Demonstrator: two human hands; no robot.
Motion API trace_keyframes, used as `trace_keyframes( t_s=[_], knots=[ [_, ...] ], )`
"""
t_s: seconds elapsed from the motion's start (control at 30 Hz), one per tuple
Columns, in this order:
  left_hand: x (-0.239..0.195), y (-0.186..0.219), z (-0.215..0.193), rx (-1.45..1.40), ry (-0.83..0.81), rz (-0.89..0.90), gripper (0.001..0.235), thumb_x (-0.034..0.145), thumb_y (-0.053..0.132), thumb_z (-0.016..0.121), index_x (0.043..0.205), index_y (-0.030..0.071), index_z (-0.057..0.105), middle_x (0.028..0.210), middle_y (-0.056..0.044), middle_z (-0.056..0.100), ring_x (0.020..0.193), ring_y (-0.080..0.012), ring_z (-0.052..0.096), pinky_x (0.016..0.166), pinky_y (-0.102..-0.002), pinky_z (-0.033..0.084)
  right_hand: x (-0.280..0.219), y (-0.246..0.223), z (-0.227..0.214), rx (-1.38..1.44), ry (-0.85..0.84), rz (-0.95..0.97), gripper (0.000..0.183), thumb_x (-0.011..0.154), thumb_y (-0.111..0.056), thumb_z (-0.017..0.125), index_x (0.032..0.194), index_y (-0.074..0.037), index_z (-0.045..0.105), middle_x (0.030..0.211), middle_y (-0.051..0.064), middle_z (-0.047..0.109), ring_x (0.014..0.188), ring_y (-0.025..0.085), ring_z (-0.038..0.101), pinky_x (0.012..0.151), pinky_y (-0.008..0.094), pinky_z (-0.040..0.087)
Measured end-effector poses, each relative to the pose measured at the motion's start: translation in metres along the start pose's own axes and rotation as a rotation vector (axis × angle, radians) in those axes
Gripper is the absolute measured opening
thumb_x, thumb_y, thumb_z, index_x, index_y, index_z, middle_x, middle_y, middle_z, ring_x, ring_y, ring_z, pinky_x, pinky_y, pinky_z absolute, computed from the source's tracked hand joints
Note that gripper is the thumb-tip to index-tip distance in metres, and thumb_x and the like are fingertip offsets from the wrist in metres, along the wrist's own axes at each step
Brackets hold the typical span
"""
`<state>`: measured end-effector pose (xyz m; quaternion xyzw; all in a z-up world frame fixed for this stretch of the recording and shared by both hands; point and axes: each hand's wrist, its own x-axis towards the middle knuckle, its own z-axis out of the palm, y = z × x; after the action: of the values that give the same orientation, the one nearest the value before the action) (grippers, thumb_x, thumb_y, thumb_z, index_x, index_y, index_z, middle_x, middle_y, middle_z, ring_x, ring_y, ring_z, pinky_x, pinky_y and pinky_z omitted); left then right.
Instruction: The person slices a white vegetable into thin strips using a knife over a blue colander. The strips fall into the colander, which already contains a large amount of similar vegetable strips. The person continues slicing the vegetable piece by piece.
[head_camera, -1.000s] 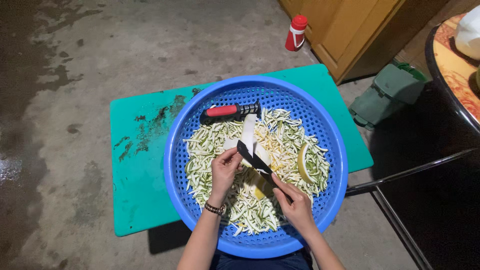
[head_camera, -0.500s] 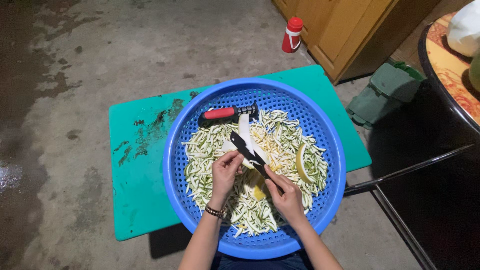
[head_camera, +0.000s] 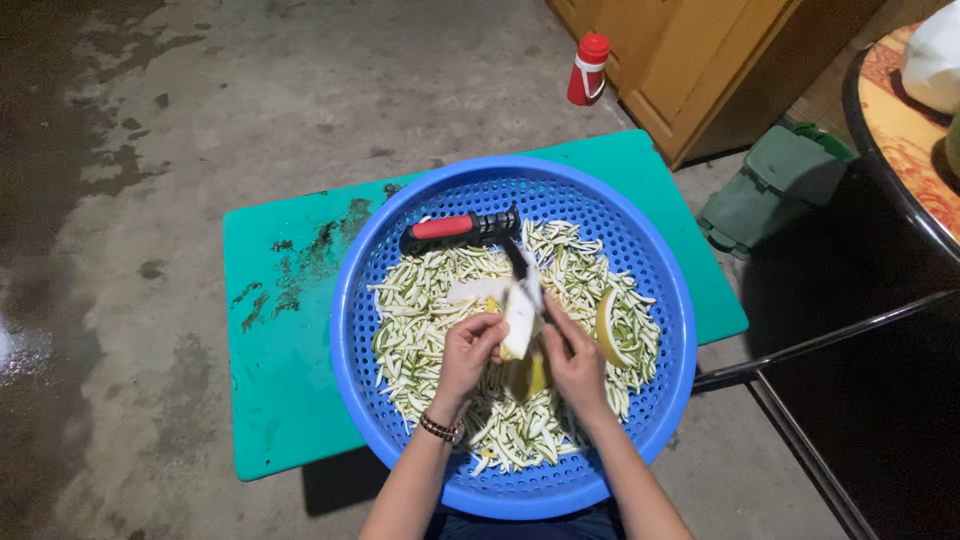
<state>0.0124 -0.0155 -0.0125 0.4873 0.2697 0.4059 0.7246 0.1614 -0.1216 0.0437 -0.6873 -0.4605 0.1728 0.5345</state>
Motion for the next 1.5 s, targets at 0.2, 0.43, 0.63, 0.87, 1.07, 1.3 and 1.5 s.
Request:
trace_keyframes(
  t_s=[0.2, 0.43, 0.63, 0.87, 1.07, 1.3, 1.5],
  knots=[
    [0.003, 0.011, 0.001, -0.016, 0.009, 0.000, 0.023, 0.098, 0.010, 0.066, 0.116, -0.001, 0.072, 0.092, 0.000, 0.072, 0.073, -0.0033, 0.059, 0.064, -0.018, 0.049, 0.012, 0.041, -0.017, 0.198, -0.087, 0.351, 0.047, 0.111, -0.017, 0.058, 0.157, -0.010, 0.062, 0.112, 0.035, 0.067, 0.076, 0.024, 0.049, 0.073, 0.038, 0.043],
    [0.002, 0.028, 0.006, 0.002, 0.016, 0.006, 0.029, 0.094, 0.006, 0.067, 0.122, 0.004, 0.059, 0.104, -0.002, 0.068, 0.083, -0.0063, 0.066, 0.068, -0.021, 0.055, -0.008, 0.056, 0.002, 0.209, -0.159, 0.031, 0.039, 0.102, -0.019, 0.060, 0.137, -0.004, 0.064, 0.135, 0.013, 0.070, 0.124, 0.017, 0.064, 0.105, 0.031, 0.047],
    [0.005, 0.036, 0.007, 0.075, 0.028, 0.061, 0.035, 0.092, 0.007, 0.068, 0.126, 0.006, 0.059, 0.101, -0.003, 0.072, 0.083, -0.0048, 0.068, 0.068, -0.020, 0.056, -0.018, 0.054, 0.001, 0.187, -0.195, 0.090, 0.039, 0.101, -0.022, 0.060, 0.136, -0.005, 0.065, 0.132, 0.011, 0.072, 0.121, 0.018, 0.066, 0.103, 0.029, 0.047],
    [0.007, 0.020, -0.004, 0.296, 0.244, 0.120, 0.020, 0.097, 0.014, 0.074, 0.105, -0.005, 0.072, 0.079, 0.001, 0.066, 0.069, -0.0015, 0.052, 0.059, -0.018, 0.042, -0.029, 0.042, -0.020, 0.110, -0.139, 0.121, 0.041, 0.103, -0.019, 0.061, 0.143, -0.007, 0.065, 0.122, 0.021, 0.072, 0.105, 0.032, 0.069, 0.089, 0.037, 0.053],
    [0.006, 0.019, -0.003, 0.398, 0.281, 0.216, 0.021, 0.096, 0.008, 0.066, 0.113, -0.004, 0.071, 0.077, 0.006, 0.061, 0.068, 0.0008, 0.049, 0.058, -0.018, 0.040, -0.051, 0.016, -0.026, -0.230, -0.092, -0.119, 0.029, 0.093, -0.022, 0.070, 0.117, -0.005, 0.075, 0.112, 0.015, 0.077, 0.096, 0.029, 0.077, 0.082, 0.034, 0.059],
    [0.001, 0.015, 0.006, 0.167, 0.082, 0.152, 0.013, 0.101, 0.008, 0.063, 0.093, -0.002, 0.066, 0.075, 0.009, 0.052, 0.068, 0.0011, 0.042, 0.057, -0.019, 0.034, -0.047, -0.011, -0.024, -0.282, -0.011, -0.156, 0.025, 0.092, -0.020, 0.069, 0.110, -0.003, 0.075, 0.102, 0.012, 0.077, 0.087, 0.030, 0.076, 0.073, 0.035, 0.058],
    [0.001, 0.007, -0.001, 0.136, 0.051, 0.142, 0.023, 0.105, 0.012, 0.064, 0.087, -0.002, 0.061, 0.075, 0.006, 0.056, 0.069, -0.0001, 0.048, 0.057, -0.020, 0.038, -0.038, -0.021, -0.015, -0.316, 0.026, -0.148, 0.026, 0.091, -0.021, 0.070, 0.112, -0.004, 0.075, 0.098, 0.012, 0.076, 0.081, 0.031, 0.075, 0.068, 0.036, 0.057]
  ],
)
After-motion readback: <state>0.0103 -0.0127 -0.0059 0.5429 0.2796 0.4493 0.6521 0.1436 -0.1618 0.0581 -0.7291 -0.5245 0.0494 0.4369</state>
